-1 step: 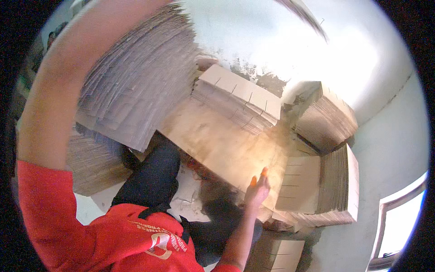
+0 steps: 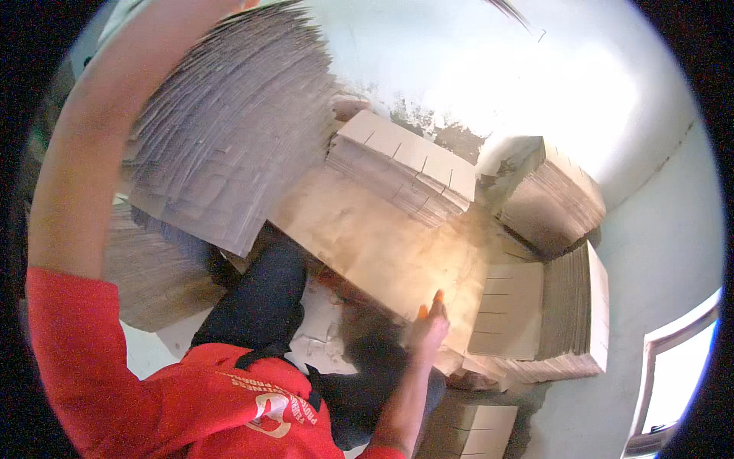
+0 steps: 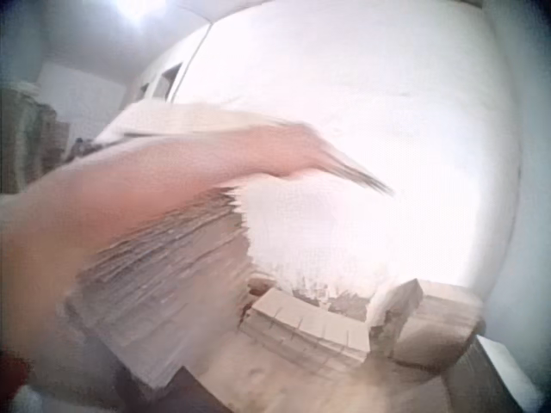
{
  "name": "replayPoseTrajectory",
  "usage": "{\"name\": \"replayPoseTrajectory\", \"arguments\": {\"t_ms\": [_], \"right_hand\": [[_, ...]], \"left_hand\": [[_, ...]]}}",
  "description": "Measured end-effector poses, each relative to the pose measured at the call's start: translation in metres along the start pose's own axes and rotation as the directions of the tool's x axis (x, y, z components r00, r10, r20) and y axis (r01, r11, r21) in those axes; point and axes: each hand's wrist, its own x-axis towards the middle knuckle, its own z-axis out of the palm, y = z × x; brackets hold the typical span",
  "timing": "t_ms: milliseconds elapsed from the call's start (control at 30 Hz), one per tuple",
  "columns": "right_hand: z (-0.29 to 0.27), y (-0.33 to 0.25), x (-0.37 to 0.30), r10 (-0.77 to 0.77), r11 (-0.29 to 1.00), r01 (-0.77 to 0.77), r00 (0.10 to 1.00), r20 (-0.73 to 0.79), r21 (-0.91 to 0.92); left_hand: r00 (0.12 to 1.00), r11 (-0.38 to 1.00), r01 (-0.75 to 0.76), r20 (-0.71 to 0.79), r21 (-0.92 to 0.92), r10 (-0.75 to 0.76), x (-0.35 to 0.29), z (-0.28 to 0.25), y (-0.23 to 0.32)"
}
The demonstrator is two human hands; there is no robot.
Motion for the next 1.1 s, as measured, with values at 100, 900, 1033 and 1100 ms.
{"name": "replayPoseTrajectory", "arguments": {"t_ms": [100, 900, 1033, 1100], "right_hand": [[0.001, 0.003, -0.014, 0.134, 0.983, -0.167, 0.931, 0.338, 0.072], [0.054, -0.043, -0.067, 0.211, 0.812, -0.322, 0.94, 0.27, 0.486], [0.049, -0.085, -0.07, 0.147, 0.789, -0.384, 0.875, 0.461, 0.479], [0.049, -0.079, -0.064, 0.127, 0.771, -0.336, 0.913, 0.388, 0.541]], "left_hand": [[0.964, 0.905, 0.265, -0.085, 0.332, -0.251, -0.097, -0.031, -0.099], [0.837, 0.802, 0.542, 0.244, -0.252, -0.489, -0.269, 0.016, -0.281], [0.703, 0.602, 0.691, 0.177, -0.4, -0.689, -0.279, 0.0, -0.204], [0.692, 0.613, 0.709, 0.175, -0.348, -0.701, -0.266, 0.01, -0.203]]}}
